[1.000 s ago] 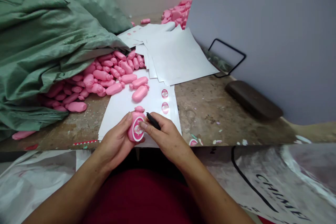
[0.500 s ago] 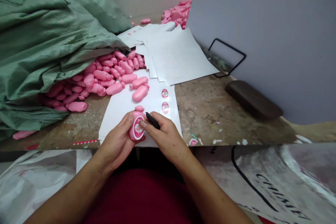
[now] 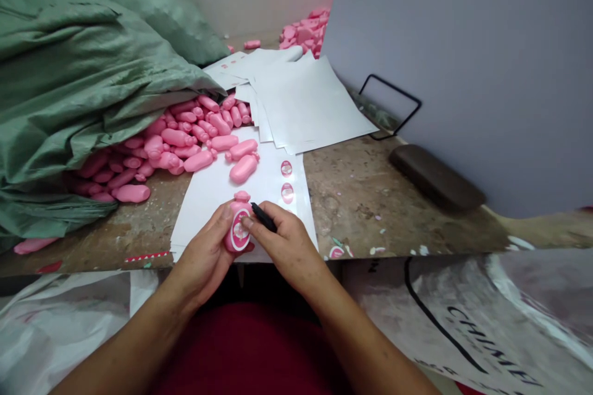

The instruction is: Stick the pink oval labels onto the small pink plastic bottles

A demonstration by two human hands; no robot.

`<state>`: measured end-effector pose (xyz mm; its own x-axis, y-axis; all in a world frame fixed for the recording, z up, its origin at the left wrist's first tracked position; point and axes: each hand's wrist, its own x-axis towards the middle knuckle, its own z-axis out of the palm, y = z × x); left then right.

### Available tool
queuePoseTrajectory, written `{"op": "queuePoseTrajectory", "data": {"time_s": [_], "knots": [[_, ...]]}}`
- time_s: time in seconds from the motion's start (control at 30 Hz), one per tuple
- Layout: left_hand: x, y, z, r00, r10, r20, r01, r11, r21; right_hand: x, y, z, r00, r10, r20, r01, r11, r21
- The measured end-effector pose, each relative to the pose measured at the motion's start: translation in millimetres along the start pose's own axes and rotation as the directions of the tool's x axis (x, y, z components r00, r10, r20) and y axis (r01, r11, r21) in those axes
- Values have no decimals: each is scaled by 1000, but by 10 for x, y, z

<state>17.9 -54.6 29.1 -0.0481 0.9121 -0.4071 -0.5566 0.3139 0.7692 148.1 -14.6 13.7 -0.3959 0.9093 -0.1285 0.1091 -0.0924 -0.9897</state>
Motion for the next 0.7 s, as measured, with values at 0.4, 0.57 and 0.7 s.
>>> {"op": "queuePoseTrajectory", "data": {"time_s": [0.4, 0.57, 0.7], "knots": [[32, 11, -23, 993, -115, 3, 114, 983, -147, 1, -4, -11, 997, -12, 71, 10, 999, 31], [-2, 10, -26, 994, -103, 27, 105, 991, -85, 5, 11, -20, 999, -17, 50, 16, 1000, 9], [6, 10, -9, 993, -114, 7, 114, 990, -87, 19, 51, -23, 999, -16, 39, 15, 1000, 4]]}}
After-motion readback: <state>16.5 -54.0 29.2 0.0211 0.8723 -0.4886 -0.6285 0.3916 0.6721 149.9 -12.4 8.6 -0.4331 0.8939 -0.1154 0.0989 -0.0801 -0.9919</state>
